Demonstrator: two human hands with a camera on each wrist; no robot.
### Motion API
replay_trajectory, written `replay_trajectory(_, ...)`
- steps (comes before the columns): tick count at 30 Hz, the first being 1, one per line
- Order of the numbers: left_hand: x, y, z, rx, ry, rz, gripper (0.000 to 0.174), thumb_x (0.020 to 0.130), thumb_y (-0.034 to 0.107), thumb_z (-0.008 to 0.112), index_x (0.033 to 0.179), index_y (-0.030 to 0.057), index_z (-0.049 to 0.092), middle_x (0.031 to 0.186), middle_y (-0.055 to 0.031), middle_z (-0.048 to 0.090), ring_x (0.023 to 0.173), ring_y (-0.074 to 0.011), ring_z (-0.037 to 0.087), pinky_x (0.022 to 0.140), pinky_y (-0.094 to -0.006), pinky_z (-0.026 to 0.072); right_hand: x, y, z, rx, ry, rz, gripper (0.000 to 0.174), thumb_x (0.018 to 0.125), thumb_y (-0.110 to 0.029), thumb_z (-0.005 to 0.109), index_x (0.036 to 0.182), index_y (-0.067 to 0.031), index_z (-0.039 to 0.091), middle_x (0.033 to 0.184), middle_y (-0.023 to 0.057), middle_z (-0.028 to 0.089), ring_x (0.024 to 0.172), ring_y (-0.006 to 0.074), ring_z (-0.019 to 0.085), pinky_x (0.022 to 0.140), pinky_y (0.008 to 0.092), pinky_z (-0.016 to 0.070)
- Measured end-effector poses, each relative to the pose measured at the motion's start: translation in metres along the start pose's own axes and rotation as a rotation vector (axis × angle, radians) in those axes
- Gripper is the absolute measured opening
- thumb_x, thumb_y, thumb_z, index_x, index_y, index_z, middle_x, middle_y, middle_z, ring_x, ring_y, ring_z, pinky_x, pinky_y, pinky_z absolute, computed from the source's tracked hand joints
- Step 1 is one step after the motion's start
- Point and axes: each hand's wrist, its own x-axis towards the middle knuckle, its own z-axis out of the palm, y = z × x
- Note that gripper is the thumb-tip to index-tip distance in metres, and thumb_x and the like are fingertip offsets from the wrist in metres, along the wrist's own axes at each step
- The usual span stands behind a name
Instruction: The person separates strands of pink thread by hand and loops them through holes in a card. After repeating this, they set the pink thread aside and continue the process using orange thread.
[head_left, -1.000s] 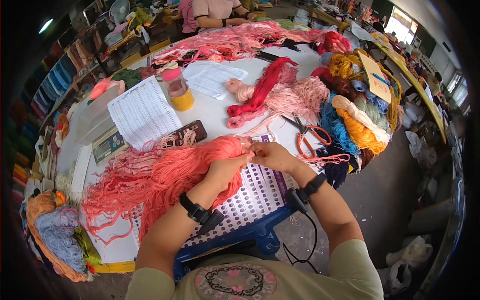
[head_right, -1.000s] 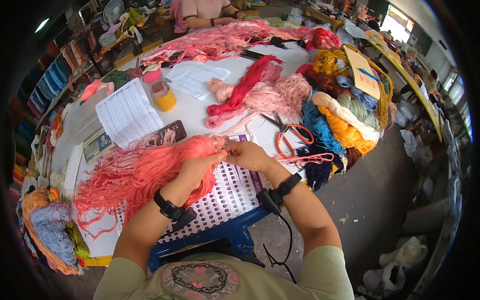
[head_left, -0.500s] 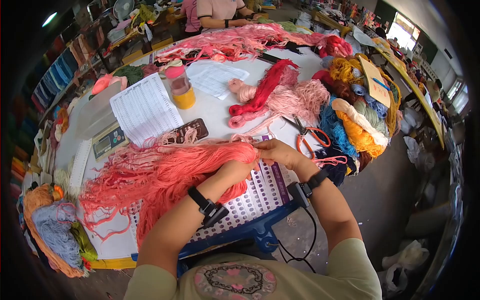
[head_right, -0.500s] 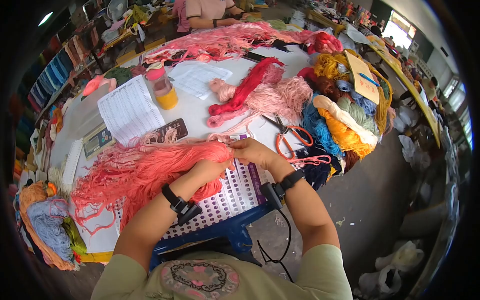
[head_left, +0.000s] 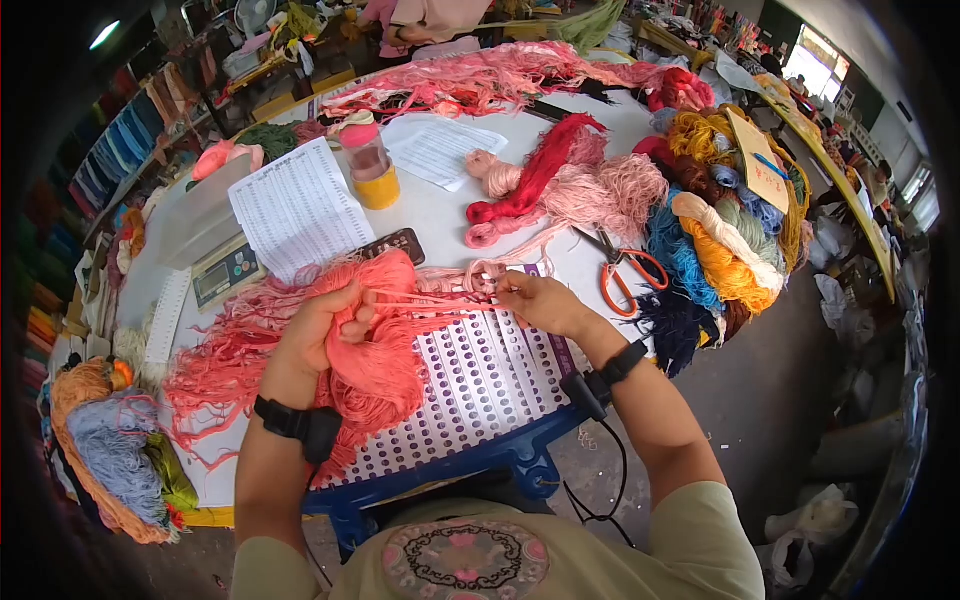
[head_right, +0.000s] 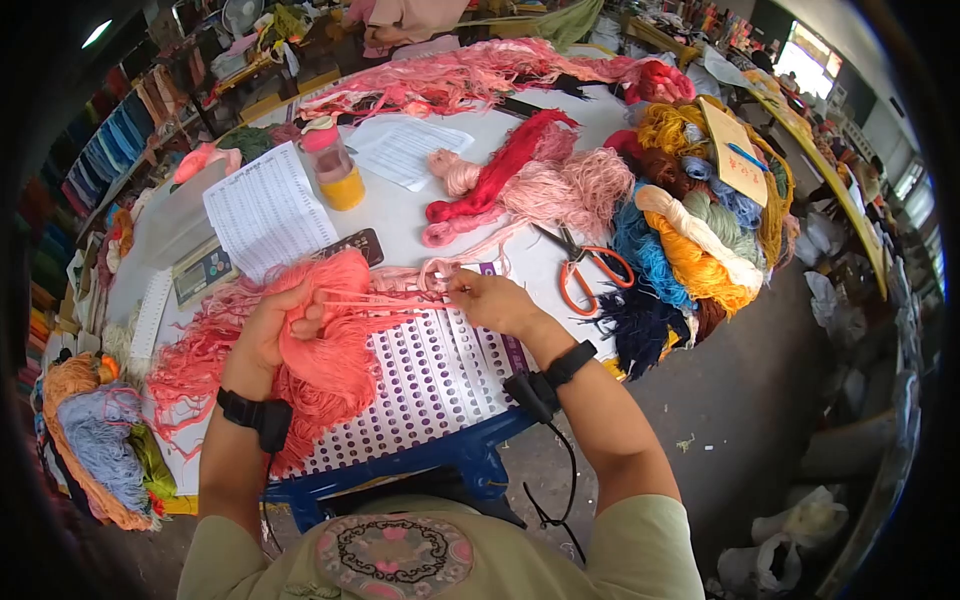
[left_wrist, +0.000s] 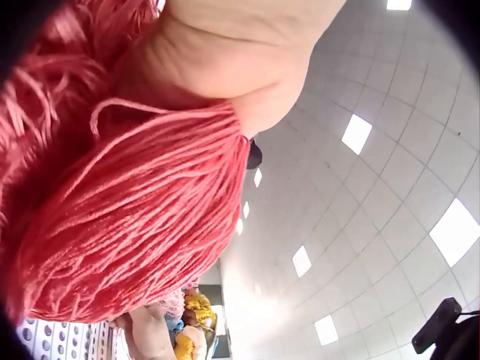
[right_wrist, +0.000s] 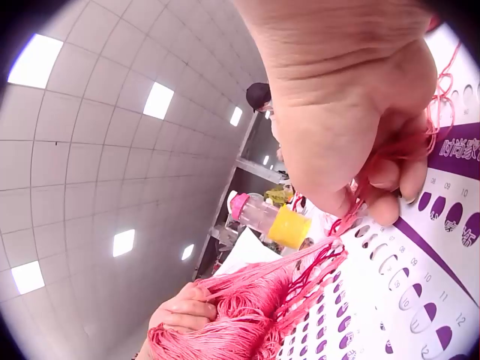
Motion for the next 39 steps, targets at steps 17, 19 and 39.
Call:
replay_trajectory(17,0.009,-0.033,0.024,-0.143,-0.258,0.033,0.025,0.097,0.028,0.050,0.086,0.0063,0.053,0.072,-0.0003,0.050,0.050,-0.0065,0.042,0.046,-0.0196,0.0349,-0.008,0.003,0.020,-0.497,0.590,-0.415,0.015,0.084,-0.026,0.059,0.091,-0.0173,0.068,0.098,0.0060,0.053,0.094,0.0272,0.056,0.071,0.0402,0.0526)
replay_trajectory(19,0.005,-0.031,0.027,-0.087,-0.160,0.287,0.024,0.097,0.029,0.051,0.088,0.0069,0.053,0.073,0.0006,0.050,0.050,-0.0055,0.040,0.045,-0.0190,0.0334,-0.005,0.007,0.019,-0.467,0.556,-0.397,0.015,0.084,-0.027,0.059,0.092,-0.0178,0.068,0.098,0.0059,0.053,0.092,0.0272,0.056,0.071,0.0402,0.0524)
replay_trajectory(39,-0.072,0.007,0.048,0.368,0.280,0.630,0.027,0.093,0.024,0.058,0.106,0.0012,0.064,0.095,-0.0101,0.068,0.074,-0.0108,0.058,0.063,-0.0233,0.0467,0.001,0.009,0.019,-0.297,0.474,-0.340,0.016,0.084,-0.025,0.063,0.095,-0.0135,0.067,0.100,0.0084,0.054,0.089,0.0276,0.059,0.075,0.0374,0.0500)
